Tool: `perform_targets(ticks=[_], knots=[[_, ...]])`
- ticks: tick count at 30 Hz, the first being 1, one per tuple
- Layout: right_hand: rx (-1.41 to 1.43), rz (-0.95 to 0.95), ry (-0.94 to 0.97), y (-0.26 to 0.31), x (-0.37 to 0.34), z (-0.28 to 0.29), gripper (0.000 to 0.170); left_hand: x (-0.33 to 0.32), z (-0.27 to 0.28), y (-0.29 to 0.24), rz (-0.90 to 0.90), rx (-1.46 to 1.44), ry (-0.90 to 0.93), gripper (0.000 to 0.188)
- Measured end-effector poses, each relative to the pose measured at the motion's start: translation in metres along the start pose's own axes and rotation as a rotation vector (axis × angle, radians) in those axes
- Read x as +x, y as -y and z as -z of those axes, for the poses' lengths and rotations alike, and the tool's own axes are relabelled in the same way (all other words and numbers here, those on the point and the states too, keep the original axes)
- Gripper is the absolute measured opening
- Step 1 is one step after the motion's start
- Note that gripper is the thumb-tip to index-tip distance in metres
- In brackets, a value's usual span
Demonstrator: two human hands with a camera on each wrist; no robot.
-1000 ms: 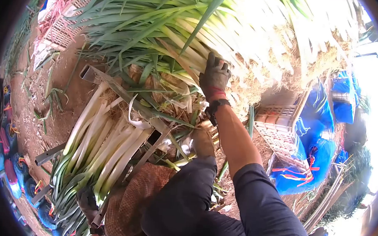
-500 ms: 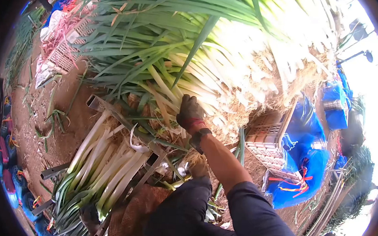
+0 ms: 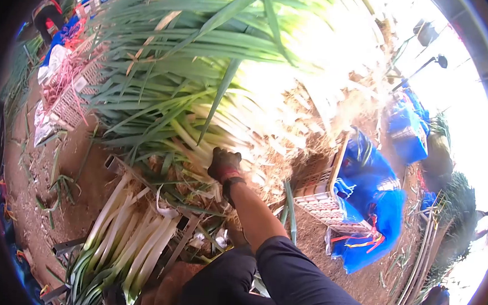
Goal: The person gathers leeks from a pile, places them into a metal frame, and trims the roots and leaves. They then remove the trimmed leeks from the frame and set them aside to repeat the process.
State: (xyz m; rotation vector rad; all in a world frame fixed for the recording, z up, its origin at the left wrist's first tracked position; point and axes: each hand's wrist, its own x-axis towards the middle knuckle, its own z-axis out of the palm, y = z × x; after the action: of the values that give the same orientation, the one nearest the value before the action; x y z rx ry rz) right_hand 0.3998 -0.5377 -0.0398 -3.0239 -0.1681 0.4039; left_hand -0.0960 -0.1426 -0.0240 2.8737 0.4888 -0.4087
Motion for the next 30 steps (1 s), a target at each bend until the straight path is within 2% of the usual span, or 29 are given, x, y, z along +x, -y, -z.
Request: perform_targets(ticks=[2,4,7,9,10,11,12,14,15,16,18,19,20,22,23,24,25,29,30], knots=[[-0.036,0.048,0.164,0.008,-0.014,0.031,0.054,0.002,0.032,-0.035,-0.005,-0.146,-0.099,0.063],[0.000,0.155,0.169,0.002,-0.014,0.043,0.052,0.002,0.039,-0.043,-0.010,-0.322,-0.207,0.059],[0.129,0.211,0.106,-0.021,0.006,0.050,0.052,0.010,0.037,-0.043,-0.023,-0.329,-0.233,0.057],[0.206,0.193,0.139,-0.019,-0.022,0.076,0.047,0.012,0.038,-0.038,-0.020,-0.331,-0.226,0.056],[0.251,0.190,0.163,-0.015,-0.040,0.085,0.044,0.012,0.041,-0.032,-0.015,-0.329,-0.217,0.055],[0.387,0.246,0.313,-0.019,-0.057,0.084,0.037,0.012,0.044,-0.025,-0.011,-0.334,-0.199,0.054],[-0.016,0.543,0.301,-0.037,-0.063,0.056,0.043,0.014,0.046,-0.018,-0.003,-0.345,-0.175,0.054],[-0.023,0.552,0.382,-0.063,-0.109,0.025,0.048,0.012,0.060,0.002,0.018,-0.399,-0.137,0.053],[0.365,0.265,0.470,-0.073,-0.137,0.031,0.048,0.007,0.082,0.000,0.026,-0.500,-0.175,0.052],[0.541,0.329,0.485,-0.082,-0.158,0.040,0.047,-0.002,0.106,-0.002,0.006,-0.638,-0.247,0.051],[0.897,0.447,0.524,-0.097,-0.201,0.051,0.047,-0.021,0.165,-0.050,-0.217,-1.005,-0.404,0.050],[0.847,0.362,0.596,-0.097,-0.220,0.075,0.048,-0.021,0.181,-0.067,-0.094,-1.557,-0.331,0.057],[0.764,0.228,0.656,-0.090,-0.236,0.109,0.049,-0.026,0.201,-0.112,-0.180,-1.578,-0.218,0.055],[0.703,0.107,0.712,-0.080,-0.266,0.161,0.052,-0.028,0.202,-0.202,0.111,-1.566,0.026,0.055],[0.721,0.114,0.682,-0.080,-0.281,0.176,0.052,-0.043,0.212,-0.268,-0.139,-1.371,0.052,0.049],[0.739,0.121,0.652,-0.080,-0.296,0.192,0.052,-0.046,0.217,-0.305,-0.189,-1.342,0.116,0.049],[0.695,0.183,0.652,-0.083,-0.308,0.210,0.053,-0.045,0.217,-0.338,-0.146,-1.416,0.216,0.050],[0.663,0.261,0.612,-0.108,-0.353,0.231,0.056,-0.019,0.192,-0.426,0.315,-1.938,0.541,0.054],[0.672,0.242,0.629,-0.112,-0.369,0.242,0.059,-0.009,0.164,-0.434,0.303,-2.124,0.637,0.053]])
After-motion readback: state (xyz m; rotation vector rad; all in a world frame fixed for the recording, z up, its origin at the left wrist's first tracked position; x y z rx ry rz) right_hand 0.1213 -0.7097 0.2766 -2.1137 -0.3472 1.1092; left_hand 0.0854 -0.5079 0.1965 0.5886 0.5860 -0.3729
